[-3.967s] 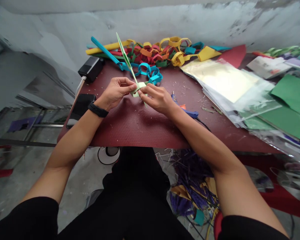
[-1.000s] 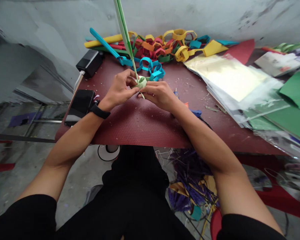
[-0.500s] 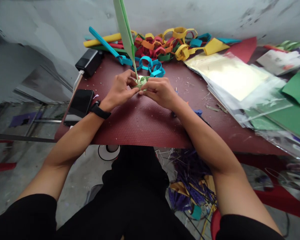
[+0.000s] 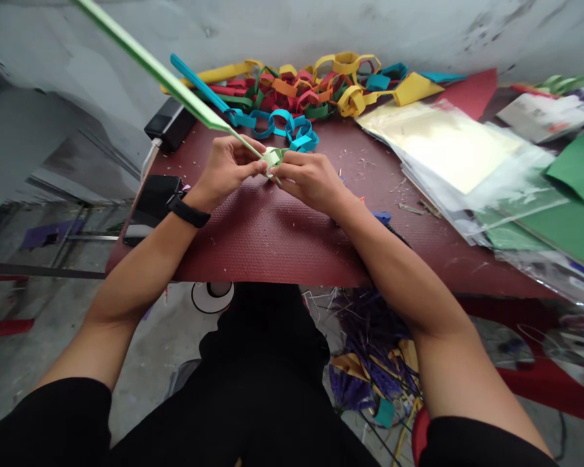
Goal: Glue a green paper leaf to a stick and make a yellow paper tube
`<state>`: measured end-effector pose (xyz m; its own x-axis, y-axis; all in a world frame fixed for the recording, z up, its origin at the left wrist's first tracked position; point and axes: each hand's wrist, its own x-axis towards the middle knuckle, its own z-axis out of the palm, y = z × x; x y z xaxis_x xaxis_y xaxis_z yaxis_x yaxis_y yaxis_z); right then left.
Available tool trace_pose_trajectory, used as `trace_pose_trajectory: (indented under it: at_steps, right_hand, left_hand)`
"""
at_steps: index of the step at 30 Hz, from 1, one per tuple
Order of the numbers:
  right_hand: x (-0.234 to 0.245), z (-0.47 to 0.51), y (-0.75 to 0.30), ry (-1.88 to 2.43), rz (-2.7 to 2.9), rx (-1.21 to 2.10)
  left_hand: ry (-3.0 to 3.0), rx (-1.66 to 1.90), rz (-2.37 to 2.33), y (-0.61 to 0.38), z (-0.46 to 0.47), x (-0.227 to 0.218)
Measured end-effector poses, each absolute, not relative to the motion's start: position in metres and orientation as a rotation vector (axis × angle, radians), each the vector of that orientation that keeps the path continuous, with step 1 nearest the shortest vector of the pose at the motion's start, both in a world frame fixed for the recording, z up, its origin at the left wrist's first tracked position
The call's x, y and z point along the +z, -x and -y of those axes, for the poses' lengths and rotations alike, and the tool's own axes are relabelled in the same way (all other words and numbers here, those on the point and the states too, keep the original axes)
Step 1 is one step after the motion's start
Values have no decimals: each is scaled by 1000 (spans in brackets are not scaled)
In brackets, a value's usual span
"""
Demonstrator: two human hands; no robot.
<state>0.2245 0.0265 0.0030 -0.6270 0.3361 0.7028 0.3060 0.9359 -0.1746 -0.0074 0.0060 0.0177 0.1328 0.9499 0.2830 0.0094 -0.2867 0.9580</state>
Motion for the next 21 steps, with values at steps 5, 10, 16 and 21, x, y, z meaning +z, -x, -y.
trace_pose_trajectory:
  at_steps: [5, 10, 16, 21]
  right_hand:
    - [1, -23, -218, 411, 2226, 31]
    - [-5, -21, -209, 354, 2150, 3]
    - [-2, -13, -203, 510, 2018, 135]
    - [3, -9, -201, 522, 1975, 186]
  left_hand:
    - [-1414, 1337, -976, 8, -7, 14]
    - [-1401, 1316, -938, 8, -6, 15]
    - [-1307, 1302, -921, 8, -4, 21]
    - [-1219, 1298, -890, 9, -7, 20]
